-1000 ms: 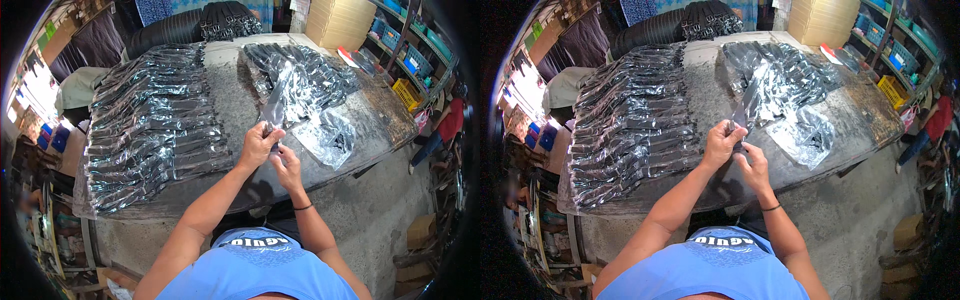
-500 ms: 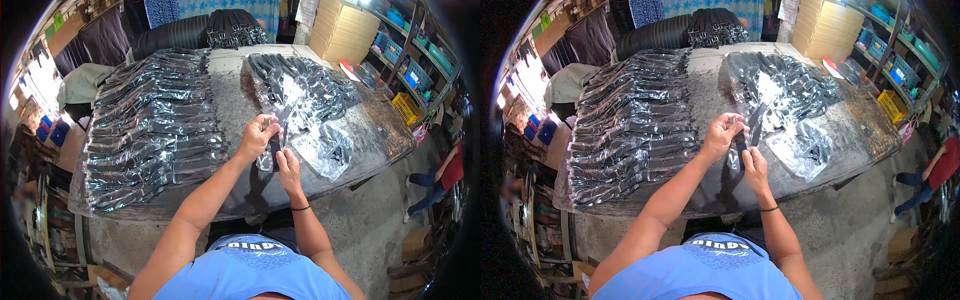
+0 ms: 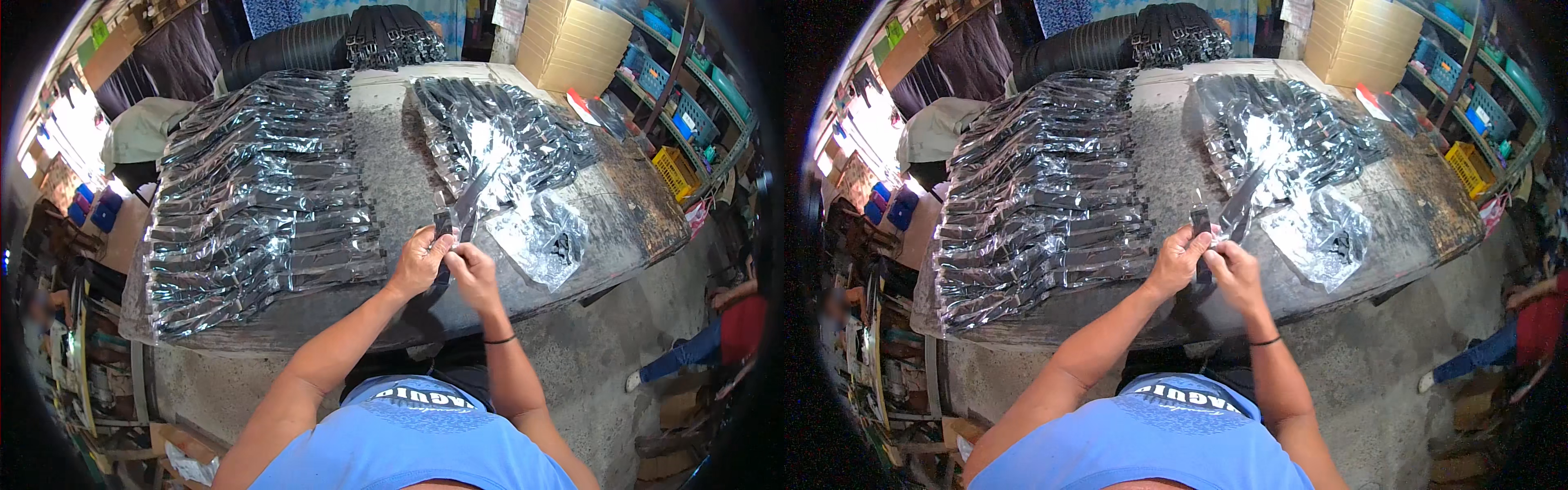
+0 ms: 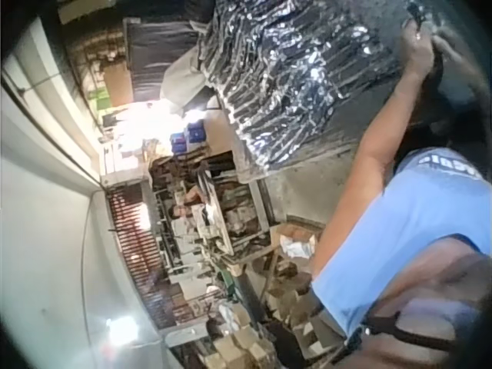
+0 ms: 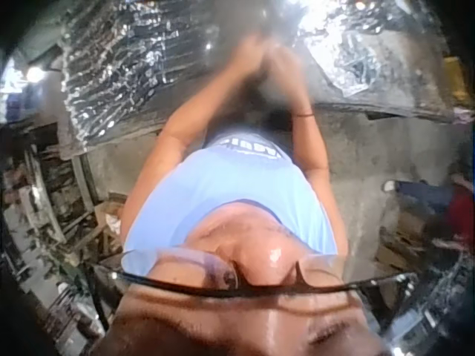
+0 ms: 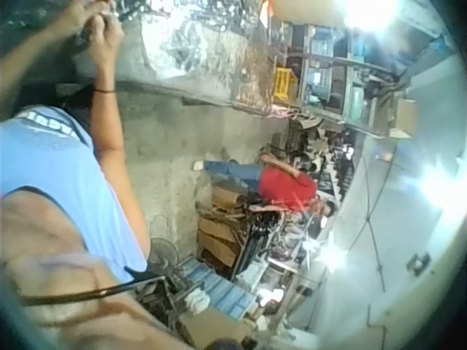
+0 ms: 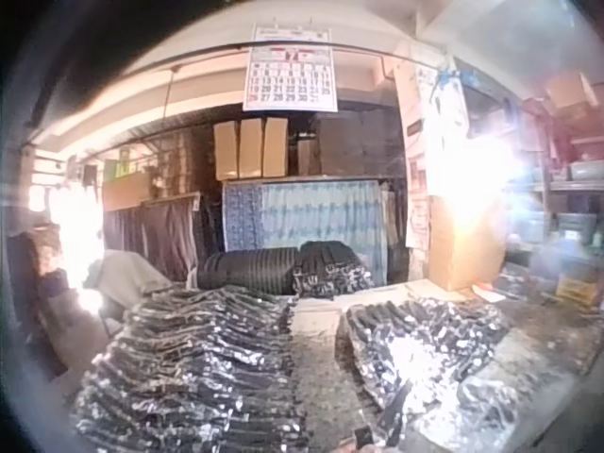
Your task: Attaching plastic clips to automotive window visors and stacking them.
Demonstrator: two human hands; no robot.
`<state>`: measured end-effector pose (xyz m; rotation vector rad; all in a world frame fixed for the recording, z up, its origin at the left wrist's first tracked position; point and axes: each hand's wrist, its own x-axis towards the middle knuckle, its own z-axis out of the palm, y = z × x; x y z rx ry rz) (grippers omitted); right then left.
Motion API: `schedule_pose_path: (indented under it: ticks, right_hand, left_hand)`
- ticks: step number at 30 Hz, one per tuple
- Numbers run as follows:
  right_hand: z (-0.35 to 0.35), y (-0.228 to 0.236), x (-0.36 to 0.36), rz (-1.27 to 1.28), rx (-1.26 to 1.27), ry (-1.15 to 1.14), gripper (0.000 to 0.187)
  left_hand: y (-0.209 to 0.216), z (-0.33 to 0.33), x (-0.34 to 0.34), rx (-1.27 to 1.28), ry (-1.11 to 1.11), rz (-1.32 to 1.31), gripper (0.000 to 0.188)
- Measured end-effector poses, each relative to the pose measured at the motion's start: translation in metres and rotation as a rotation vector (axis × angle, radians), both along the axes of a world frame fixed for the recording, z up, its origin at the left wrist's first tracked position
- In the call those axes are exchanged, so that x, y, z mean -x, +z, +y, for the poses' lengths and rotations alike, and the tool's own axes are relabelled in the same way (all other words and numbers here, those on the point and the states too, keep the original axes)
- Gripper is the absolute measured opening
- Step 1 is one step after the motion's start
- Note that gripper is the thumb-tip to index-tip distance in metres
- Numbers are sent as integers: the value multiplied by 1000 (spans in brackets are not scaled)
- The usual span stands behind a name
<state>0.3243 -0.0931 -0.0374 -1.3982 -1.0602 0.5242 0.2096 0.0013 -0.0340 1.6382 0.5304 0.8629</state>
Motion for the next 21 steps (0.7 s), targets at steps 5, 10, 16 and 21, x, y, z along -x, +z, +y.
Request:
schedule_pose_path:
  ticks: [5,10,16,21]
  right_hand:
    - [4,47,-41,128,-53,-20,21]
    - [15,110,-35,-277,214,179,28]
    - [16,107,-32,-347,10,187,27]
    - [16,113,-26,-251,61,165,23]
  left_hand:
    - [12,-7,8,-235,-96,83,23]
    - [16,-13,9,-143,-128,87,25]
    - [31,-23,16,-133,-137,135,23]
    - [20,-18,18,-185,-96,199,21]
